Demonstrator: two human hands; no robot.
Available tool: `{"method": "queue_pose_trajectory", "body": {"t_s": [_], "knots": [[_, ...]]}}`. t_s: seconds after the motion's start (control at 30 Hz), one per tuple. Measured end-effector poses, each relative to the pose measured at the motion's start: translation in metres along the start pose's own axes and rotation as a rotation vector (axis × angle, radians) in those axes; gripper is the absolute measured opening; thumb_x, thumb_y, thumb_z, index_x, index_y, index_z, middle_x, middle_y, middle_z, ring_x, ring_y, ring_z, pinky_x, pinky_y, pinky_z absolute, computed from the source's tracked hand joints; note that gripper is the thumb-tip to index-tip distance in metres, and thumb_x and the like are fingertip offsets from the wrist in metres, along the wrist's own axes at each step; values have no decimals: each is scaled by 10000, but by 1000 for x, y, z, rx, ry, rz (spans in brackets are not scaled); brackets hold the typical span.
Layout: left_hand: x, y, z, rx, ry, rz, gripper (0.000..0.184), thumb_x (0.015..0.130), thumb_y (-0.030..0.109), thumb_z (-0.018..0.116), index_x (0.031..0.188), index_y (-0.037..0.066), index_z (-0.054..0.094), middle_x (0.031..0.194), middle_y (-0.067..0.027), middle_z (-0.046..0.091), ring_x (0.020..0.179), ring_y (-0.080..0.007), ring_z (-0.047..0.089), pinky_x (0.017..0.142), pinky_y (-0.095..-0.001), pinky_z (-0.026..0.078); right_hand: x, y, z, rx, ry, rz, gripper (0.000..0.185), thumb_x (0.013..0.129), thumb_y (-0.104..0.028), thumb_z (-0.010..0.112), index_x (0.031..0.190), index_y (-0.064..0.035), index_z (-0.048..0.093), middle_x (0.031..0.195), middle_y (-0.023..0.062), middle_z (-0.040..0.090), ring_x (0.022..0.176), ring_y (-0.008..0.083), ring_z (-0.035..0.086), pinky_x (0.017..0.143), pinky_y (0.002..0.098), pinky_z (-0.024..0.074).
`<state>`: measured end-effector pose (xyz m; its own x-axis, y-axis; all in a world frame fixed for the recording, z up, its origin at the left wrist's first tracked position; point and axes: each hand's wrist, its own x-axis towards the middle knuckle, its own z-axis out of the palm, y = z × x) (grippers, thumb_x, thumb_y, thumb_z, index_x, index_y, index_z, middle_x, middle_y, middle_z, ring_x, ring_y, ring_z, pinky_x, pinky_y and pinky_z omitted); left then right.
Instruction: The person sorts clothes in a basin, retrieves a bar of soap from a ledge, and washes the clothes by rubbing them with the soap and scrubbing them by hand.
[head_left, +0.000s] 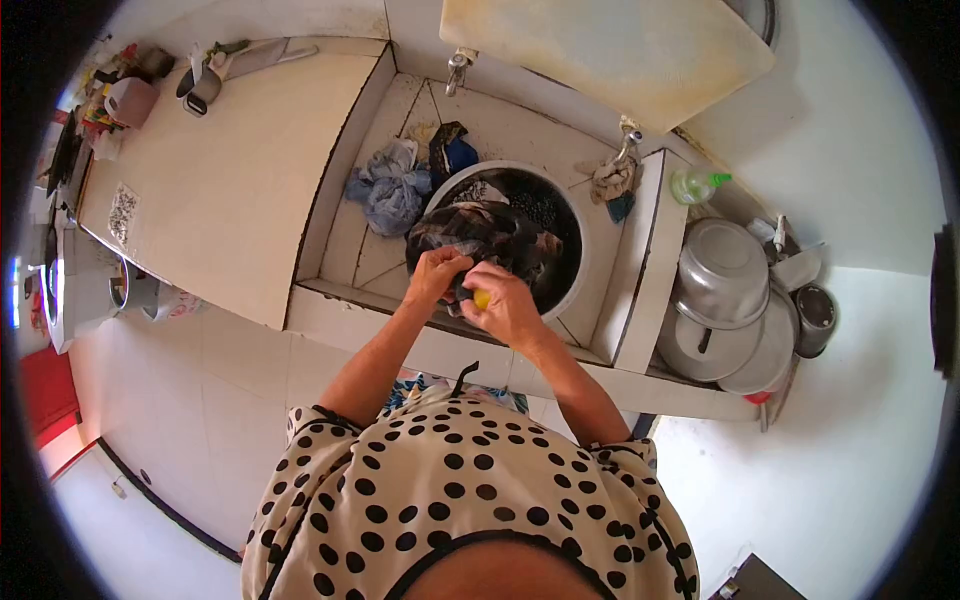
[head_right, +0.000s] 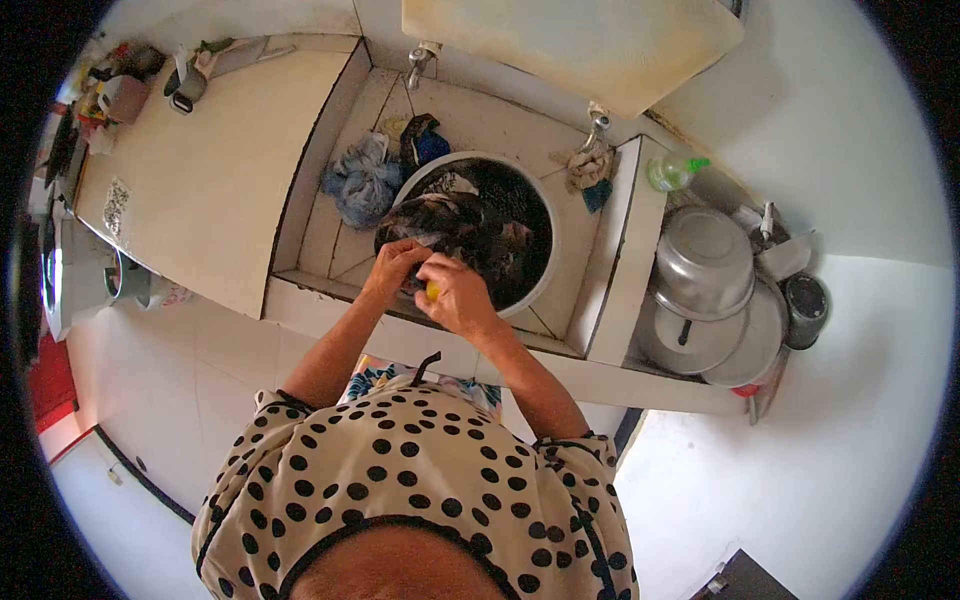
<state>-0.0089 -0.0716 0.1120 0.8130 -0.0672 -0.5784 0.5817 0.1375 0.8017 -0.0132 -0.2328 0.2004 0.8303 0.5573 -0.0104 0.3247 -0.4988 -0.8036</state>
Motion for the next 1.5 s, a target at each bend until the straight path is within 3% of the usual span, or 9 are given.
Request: {"method": "queue_pose_trajectory", "body": {"t_s": [0.07,0.2,0.37,0.57,0.83,0.97,1.13,1.37,1.5], "knots": [[9,-9,-8,161,46,70,177,837,229,616,859,53,628,632,10,565,516,-120,513,541,-300,495,-4,-6,9,-27,-94,-11,248,708,-119,700,907,-5,606,932,121,589,818,314,595,752,353,498],[-14,27,9,-765,7,-326,291,784,250,675,988,49,626,783,-68,658,686,-214,617,626,-383,510,-8,-24,17,-302,-155,-120,296,726,-201,721,964,-58,618,1025,72,570,931,289,578,766,364,488],[-8,-21,24,-823,-593,613,732,828,593,582,1337,92,423,1042,-78,642,951,-259,605,873,-468,476,17,-35,18,-346,104,-367,400,760,-338,692,1077,-110,605,1154,55,534,1054,289,520,868,422,427],[-34,49,63,-1154,-275,-180,710,881,650,424,1317,90,449,1207,-105,580,1077,-275,574,950,-431,450,64,33,5,-475,149,99,366,881,-371,562,1142,-115,572,1097,84,565,991,329,529,850,459,410],[-11,10,48,-1273,-530,117,689,843,741,324,1243,214,516,1321,-57,495,1230,-262,453,1026,-466,386,50,-15,11,-468,153,-189,387,909,-404,539,1175,-128,592,1039,115,639,898,338,624,737,412,519],[-32,41,54,-1253,-411,-181,696,883,675,374,1228,87,511,1322,-71,482,1229,-273,443,1044,-456,358,69,58,19,-706,188,4,286,896,-338,529,1081,-129,594,1003,104,578,867,340,577,760,444,461],[-21,28,51,-1068,-246,-216,520,836,-2,412,1355,30,406,1241,-151,539,1124,-269,549,995,-409,429,98,102,21,-656,91,232,286,909,-342,503,1015,-101,614,1002,151,586,828,404,614,708,498,501],[-12,19,29,-962,-204,-142,469,821,-44,370,1262,25,515,1147,-145,600,1007,-260,616,903,-400,518,112,147,-10,655,468,774,322,831,-347,570,911,-48,657,707,78,584,623,214,608,551,325,496],[-13,13,23,-1019,-223,-89,403,879,47,416,1273,51,499,1182,-147,580,1027,-250,614,911,-419,515,107,160,-26,223,589,537,347,860,-374,582,968,-54,662,878,102,632,717,264,624,679,378,507]]}}
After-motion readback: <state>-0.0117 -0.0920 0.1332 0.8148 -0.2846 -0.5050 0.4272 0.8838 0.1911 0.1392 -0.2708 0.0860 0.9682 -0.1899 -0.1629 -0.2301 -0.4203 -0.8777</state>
